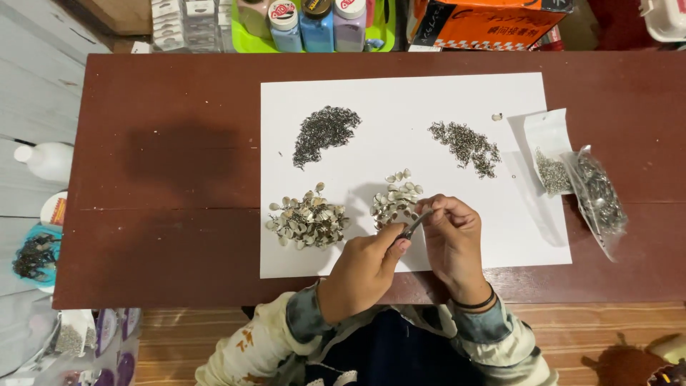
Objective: Assembling small fishing tackle components using pliers at a workbench.
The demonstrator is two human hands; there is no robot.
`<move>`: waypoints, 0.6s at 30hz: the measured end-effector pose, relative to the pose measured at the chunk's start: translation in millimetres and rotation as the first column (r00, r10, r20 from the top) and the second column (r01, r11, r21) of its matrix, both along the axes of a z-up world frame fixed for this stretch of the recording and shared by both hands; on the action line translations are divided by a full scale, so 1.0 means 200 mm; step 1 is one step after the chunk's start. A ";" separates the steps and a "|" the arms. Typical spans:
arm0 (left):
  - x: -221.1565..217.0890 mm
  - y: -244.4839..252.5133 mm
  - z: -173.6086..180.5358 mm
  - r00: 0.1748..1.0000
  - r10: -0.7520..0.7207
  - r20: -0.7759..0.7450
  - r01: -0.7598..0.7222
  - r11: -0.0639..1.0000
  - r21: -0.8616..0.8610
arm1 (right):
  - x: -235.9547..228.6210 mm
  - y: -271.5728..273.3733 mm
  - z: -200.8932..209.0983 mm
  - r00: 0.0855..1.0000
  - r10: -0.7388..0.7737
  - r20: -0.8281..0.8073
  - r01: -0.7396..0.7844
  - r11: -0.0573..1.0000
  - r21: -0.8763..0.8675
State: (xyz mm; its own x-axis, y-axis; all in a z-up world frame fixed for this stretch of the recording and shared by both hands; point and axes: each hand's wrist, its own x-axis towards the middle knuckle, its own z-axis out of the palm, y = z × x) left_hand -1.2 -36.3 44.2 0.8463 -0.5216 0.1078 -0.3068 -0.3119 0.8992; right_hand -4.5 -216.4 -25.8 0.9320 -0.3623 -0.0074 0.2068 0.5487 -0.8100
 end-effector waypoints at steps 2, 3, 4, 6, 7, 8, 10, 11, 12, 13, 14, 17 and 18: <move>0.00 0.02 -0.03 1.000 -0.004 -0.009 0.004 1.000 0.014 | -0.01 0.01 0.03 0.998 0.054 0.044 -0.055 0.998 0.028; 0.00 0.02 -0.04 1.000 -0.010 -0.016 0.011 0.999 0.031 | -0.01 0.02 0.04 0.990 0.105 0.091 -0.111 0.992 0.057; 0.00 0.03 -0.05 1.000 -0.010 -0.018 0.010 1.000 0.027 | -0.02 0.03 0.05 0.990 0.106 0.088 -0.111 0.992 0.053; -0.01 0.05 -0.05 1.000 -0.009 -0.002 0.009 1.000 -0.018 | -0.02 0.05 0.07 0.989 0.099 0.107 -0.101 0.995 0.016; -0.01 0.06 -0.06 1.000 -0.007 -0.004 0.007 1.000 -0.022 | -0.02 0.06 0.07 0.989 0.102 0.105 -0.104 0.995 0.012; -0.01 0.07 -0.08 1.000 0.005 0.013 -0.004 1.000 -0.030 | -0.02 0.06 0.06 0.990 0.093 0.102 -0.093 0.996 -0.005; -0.01 0.08 -0.09 0.999 0.022 0.026 -0.021 0.999 -0.041 | -0.03 0.08 0.06 0.991 0.089 0.096 -0.087 0.996 -0.025; -0.01 0.09 -0.09 0.999 0.017 0.028 -0.015 0.999 -0.052 | -0.03 0.08 0.06 0.991 0.087 0.102 -0.084 0.996 -0.026; -0.01 0.10 -0.09 0.999 0.012 0.031 -0.010 0.998 -0.062 | -0.03 0.09 0.06 0.991 0.084 0.108 -0.081 0.996 -0.028; -0.01 0.11 -0.08 0.999 0.014 0.030 -0.012 0.998 -0.063 | -0.03 0.10 0.05 0.991 0.087 0.107 -0.084 0.996 -0.030; -0.01 0.12 -0.07 1.000 0.013 0.007 -0.012 0.998 -0.055 | -0.03 0.10 0.05 0.991 0.075 0.110 -0.072 0.997 -0.028; -0.01 0.13 -0.07 1.000 0.007 0.005 -0.007 0.998 -0.057 | -0.03 0.12 0.05 0.992 0.055 0.113 -0.050 0.998 -0.040; -0.01 0.13 -0.08 1.000 0.004 0.026 -0.003 0.998 -0.066 | -0.03 0.13 0.06 0.992 0.046 0.115 -0.041 0.998 -0.052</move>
State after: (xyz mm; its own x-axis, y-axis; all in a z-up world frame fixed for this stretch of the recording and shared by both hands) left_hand -3.1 -10.6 27.9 0.8445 -0.5096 0.1646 -0.3299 -0.2529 0.9095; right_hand -10.4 -190.3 -14.6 0.9404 -0.3186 0.1187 0.2778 0.5186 -0.8086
